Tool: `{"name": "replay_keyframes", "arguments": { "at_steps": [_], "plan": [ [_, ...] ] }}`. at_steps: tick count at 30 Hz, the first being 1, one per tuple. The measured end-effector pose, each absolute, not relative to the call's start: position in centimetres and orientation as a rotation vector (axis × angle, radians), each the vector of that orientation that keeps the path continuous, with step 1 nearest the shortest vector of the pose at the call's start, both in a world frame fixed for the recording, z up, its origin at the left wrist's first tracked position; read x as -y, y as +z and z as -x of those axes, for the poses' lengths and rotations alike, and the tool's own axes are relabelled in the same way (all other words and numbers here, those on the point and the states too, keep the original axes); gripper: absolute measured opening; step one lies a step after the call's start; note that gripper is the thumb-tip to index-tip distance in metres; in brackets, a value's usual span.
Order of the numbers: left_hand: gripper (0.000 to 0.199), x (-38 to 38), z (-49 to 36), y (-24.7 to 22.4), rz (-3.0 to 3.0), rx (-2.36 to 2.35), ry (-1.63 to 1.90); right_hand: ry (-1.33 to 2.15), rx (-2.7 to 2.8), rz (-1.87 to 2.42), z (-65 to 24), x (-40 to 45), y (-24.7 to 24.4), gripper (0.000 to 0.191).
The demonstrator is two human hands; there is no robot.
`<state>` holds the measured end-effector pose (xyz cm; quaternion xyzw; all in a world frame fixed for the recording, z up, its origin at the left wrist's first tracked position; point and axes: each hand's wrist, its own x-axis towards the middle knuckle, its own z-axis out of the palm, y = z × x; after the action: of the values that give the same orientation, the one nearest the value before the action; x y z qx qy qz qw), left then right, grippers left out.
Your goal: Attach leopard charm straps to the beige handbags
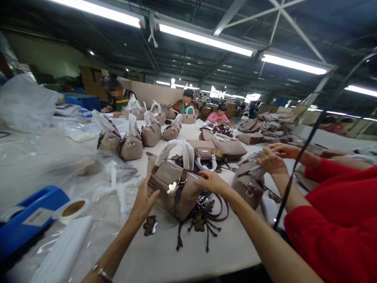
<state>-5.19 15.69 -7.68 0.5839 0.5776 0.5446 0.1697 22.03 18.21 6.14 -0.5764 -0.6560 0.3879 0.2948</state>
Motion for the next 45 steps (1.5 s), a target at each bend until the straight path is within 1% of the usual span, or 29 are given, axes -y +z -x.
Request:
{"name": "replay_keyframes", "arguments": {
  "at_steps": [2,4,7,11,14,16,18,19,21,24,25,27,29,30,32,34,35,37,39,41,45],
  "plan": [
    [0.068,-15.7,4.4,-8.0,-1.637,-1.655,1.562,1.211,1.664,1.462,-21.9,-17.5,3.7,0.042],
    [0.071,-16.3,4.0,-8.0,-1.635,-1.659,1.558,1.258,1.547,1.38,-21.2,-16.7,2.2,0.042],
    [0.068,-17.6,4.0,-7.6,-1.649,-1.641,1.481,1.226,1.489,1.38,-20.1,-16.0,1.3,0.041],
    [0.061,-18.6,4.4,-7.3,-1.597,-1.614,1.419,1.184,1.564,1.425,-19.4,-15.6,1.3,0.042],
    [0.057,-17.8,4.7,-7.6,-1.563,-1.586,1.382,1.155,1.612,1.436,-19.5,-15.2,1.5,0.05],
    [0.054,-16.6,5.1,-7.8,-1.553,-1.589,1.353,1.173,1.649,1.373,-20.0,-14.7,1.5,0.061],
    [0.05,-15.1,5.9,-8.0,-1.568,-1.623,1.329,1.277,1.647,1.253,-20.8,-14.1,1.4,0.071],
    [0.046,-14.3,6.5,-8.1,-1.586,-1.645,1.312,1.346,1.628,1.195,-21.2,-13.8,1.3,0.072],
    [0.037,-12.7,7.6,-8.4,-1.638,-1.695,1.252,1.447,1.568,1.156,-22.3,-13.4,0.6,0.066],
    [0.028,-10.5,8.8,-9.2,-1.723,-1.748,1.126,1.451,1.476,1.286,-23.9,-13.2,-1.1,0.05],
    [0.027,-9.9,9.0,-9.6,-1.759,-1.752,1.092,1.43,1.441,1.327,-24.3,-13.2,-1.7,0.049],
    [0.025,-8.9,9.0,-10.3,-1.844,-1.74,1.043,1.374,1.374,1.345,-24.7,-13.3,-2.7,0.056],
    [0.025,-8.4,8.7,-10.9,-1.918,-1.72,1.022,1.306,1.352,1.285,-24.4,-13.4,-3.1,0.065],
    [0.026,-8.3,8.4,-11.0,-1.946,-1.712,1.024,1.28,1.363,1.243,-24.0,-13.5,-3.1,0.065],
    [0.028,-8.3,8.1,-11.1,-1.989,-1.708,1.046,1.26,1.429,1.153,-22.9,-13.5,-2.8,0.058],
    [0.031,-8.5,7.9,-11.1,-2.029,-1.708,1.077,1.232,1.499,1.107,-22.0,-13.8,-2.5,0.046],
    [0.032,-8.6,7.8,-11.2,-2.049,-1.709,1.089,1.196,1.524,1.127,-21.7,-14.1,-2.4,0.04],
    [0.034,-8.8,8.0,-11.4,-2.085,-1.712,1.11,1.013,1.58,1.291,-22.0,-15.1,-2.7,0.033],
    [0.034,-8.8,8.2,-11.8,-2.105,-1.718,1.129,0.773,1.621,1.491,-23.2,-16.4,-3.3,0.03],
    [0.035,-8.6,8.5,-12.4,-2.111,-1.716,1.138,0.612,1.649,1.606,-24.6,-17.6,-3.8,0.029],
    [0.034,-8.0,8.2,-12.7,-2.11,-1.7,1.165,0.567,1.715,1.613,-25.8,-18.8,-4.0,0.025]
  ]
}}
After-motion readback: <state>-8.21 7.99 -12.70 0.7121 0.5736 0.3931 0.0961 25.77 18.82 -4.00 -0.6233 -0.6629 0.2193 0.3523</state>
